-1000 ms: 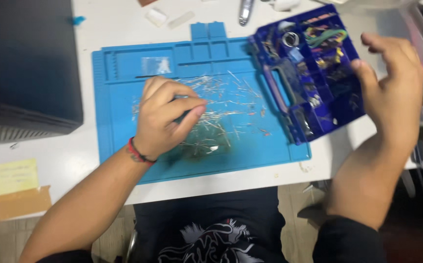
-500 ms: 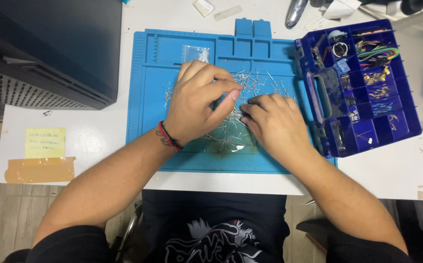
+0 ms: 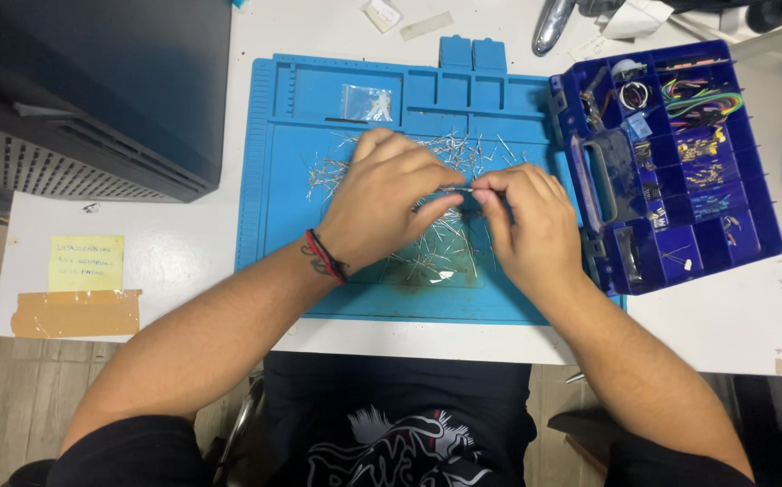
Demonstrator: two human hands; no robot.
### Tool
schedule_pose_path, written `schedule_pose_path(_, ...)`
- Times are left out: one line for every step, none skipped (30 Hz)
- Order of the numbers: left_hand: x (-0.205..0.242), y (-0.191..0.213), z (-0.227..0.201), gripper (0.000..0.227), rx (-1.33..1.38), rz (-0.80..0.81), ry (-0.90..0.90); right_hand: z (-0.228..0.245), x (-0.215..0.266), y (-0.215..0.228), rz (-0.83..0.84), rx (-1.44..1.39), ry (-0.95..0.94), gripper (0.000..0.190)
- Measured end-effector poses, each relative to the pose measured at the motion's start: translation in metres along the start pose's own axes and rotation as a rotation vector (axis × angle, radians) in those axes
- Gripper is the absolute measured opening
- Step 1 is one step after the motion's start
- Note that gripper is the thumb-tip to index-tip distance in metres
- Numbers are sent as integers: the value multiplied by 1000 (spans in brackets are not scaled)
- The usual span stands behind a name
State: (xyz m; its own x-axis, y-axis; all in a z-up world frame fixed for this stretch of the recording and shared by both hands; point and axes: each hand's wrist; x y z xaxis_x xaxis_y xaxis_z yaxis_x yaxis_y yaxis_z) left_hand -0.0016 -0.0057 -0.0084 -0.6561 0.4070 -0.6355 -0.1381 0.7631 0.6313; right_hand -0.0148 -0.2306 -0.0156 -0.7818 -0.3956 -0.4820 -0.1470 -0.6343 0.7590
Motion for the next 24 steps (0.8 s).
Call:
schedule_pose_path(-1, 0, 0, 17, 3, 3, -3, 2, 0, 1, -2, 1, -5, 4)
schedule_pose_path(-1, 1, 1, 11, 9, -28, -13, 3, -2, 2, -21, -63, -12, 5)
schedule_pose_path(-2, 2, 1, 6, 15, -60, -23, 5, -3, 2, -40, -128, -18, 6)
schedule_pose_path(-3, 2, 2, 6, 12, -64, -28, 6, -3, 3, -45, -125, -14, 6)
schedule_pose_path(-3, 2, 3, 4, 22, -78, -23, 7, -4, 2, -65, -173, -25, 8)
schedule_pose_path(-1, 2, 2, 3, 35, -88, -10, 10, -2, 2, -80, -223, -41, 13)
schedule_pose_path(-2, 4, 0, 3, 35, -89, -8, 10, -1, 2, -78, -224, -41, 13)
schedule_pose_path(-3, 5, -2, 4, 44, -87, -18, 9, -2, 1, -82, -241, -39, 10)
schedule_pose_path(-6, 7, -4, 7, 52, -85, -27, 9, -3, 1, -86, -258, -37, 8)
schedule_pose_path(-5, 7, -3, 7, 52, -85, -30, 9, -3, 2, -89, -257, -36, 8)
schedule_pose_path(-4, 7, -3, 5, 44, -94, -27, 10, -3, 2, -92, -276, -34, 9)
schedule_pose_path(-4, 7, -2, 4, 35, -103, -25, 10, -4, 3, -95, -294, -30, 9)
schedule_pose_path(-4, 7, -3, 4, 35, -104, -29, 12, -3, 3, -99, -291, -29, 9)
schedule_pose_path(-5, 8, -4, 5, 48, -105, -18, 12, -3, 3, -107, -301, -26, 10)
schedule_pose_path(-5, 8, -4, 6, 60, -106, -8, 14, -3, 3, -116, -311, -22, 12)
schedule_pose_path(-5, 9, -5, 6, 58, -106, -8, 14, -4, 3, -117, -312, -21, 12)
schedule_pose_path(-5, 9, -6, 7, 44, -118, -29, 14, -4, 2, -132, -316, -11, 8)
schedule_pose_path(-6, 9, -7, 9, 33, -127, -53, 15, -4, 3, -150, -318, -4, 6)
schedule_pose_path(-7, 10, -7, 9, 35, -126, -56, 14, -4, 4, -153, -316, -6, 6)
schedule_pose_path(-7, 11, -8, 8, 28, -128, -62, 13, -4, 5, -157, -307, 15, 6)
schedule_pose_path(-8, 12, -9, 8, 20, -130, -68, 13, -4, 6, -161, -298, 36, 5)
schedule_pose_path(-8, 12, -10, 8, 21, -130, -68, 13, -4, 7, -161, -297, 36, 5)
schedule_pose_path(-8, 13, -10, 8, 24, -114, -64, 14, -4, 8, -163, -287, 45, 5)
schedule_pose_path(-9, 14, -10, 9, 26, -100, -63, 14, -5, 9, -166, -275, 58, 6)
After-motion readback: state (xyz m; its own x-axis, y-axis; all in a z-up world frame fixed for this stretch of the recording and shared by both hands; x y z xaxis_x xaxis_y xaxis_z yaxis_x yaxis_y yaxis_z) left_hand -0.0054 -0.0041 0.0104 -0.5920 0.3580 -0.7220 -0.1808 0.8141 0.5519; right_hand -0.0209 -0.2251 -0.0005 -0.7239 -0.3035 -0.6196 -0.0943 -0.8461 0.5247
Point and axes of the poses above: each hand's wrist, its own x-axis away from the middle knuckle, its own y-axis out of the back of the hand, z = x × y, and after that the axes turned 2 degrees about -x, right-handed
